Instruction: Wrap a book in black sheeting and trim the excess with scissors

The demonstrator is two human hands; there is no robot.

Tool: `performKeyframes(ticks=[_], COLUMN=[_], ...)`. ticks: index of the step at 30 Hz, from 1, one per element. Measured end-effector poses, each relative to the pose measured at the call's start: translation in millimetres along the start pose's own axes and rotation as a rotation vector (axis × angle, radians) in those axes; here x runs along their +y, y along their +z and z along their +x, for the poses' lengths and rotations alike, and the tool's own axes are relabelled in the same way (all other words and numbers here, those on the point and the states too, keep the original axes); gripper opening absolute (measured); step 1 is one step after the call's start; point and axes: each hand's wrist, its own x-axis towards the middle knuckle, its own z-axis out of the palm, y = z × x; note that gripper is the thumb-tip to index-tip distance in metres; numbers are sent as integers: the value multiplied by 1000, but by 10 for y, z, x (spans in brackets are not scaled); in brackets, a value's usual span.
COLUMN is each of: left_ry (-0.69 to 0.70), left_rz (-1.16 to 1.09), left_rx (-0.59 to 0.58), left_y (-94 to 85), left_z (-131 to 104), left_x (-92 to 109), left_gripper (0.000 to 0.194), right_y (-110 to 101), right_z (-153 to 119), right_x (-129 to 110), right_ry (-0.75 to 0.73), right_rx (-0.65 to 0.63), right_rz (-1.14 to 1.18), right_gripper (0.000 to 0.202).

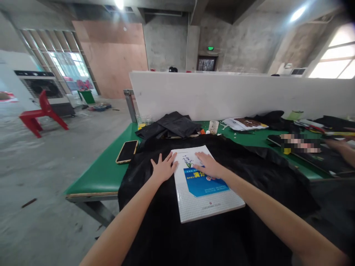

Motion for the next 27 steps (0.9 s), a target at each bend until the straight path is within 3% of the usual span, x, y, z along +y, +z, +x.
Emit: performKeyframes(ticks=[4, 8, 10, 12, 14, 18, 20, 23, 27], left_ry=[-48, -47, -44, -11, 76, 325, 415, 404, 387], left_rz=[1, 25, 33, 28, 5, -111, -197, -278, -345], left_rx=[15, 26, 50, 93, 101, 52, 44, 79, 120], left_y=[-145, -332, -388, -407, -389, -320, -315, -350, -399], left_z=[54, 52, -13, -152, -383, -998, -1238, -1402, -1429], left_x=[-245, -574, -571, -398, -86, 621, 867, 1040, 1084], left_gripper=[63, 50, 49, 51, 54, 60, 61, 54, 18], right_y=[150, 69, -6, -80, -142, -228, -264, -344, -612], right_z=[-92, -96, -112, -159, -230, -344, -352, -312, -325], right_x=[-155, -137, -124, -103, -68, 7, 19, -14, -78], right_ry=[16, 85, 195, 326, 419, 463, 473, 485, 454], right_rx=[-60, -47, 11, 68, 78, 7, -16, -28, 42], right_rz=[-7, -5, -15, -28, -20, 102, 190, 334, 556], right_gripper=[77, 68, 57, 50, 46, 42, 44, 45, 35])
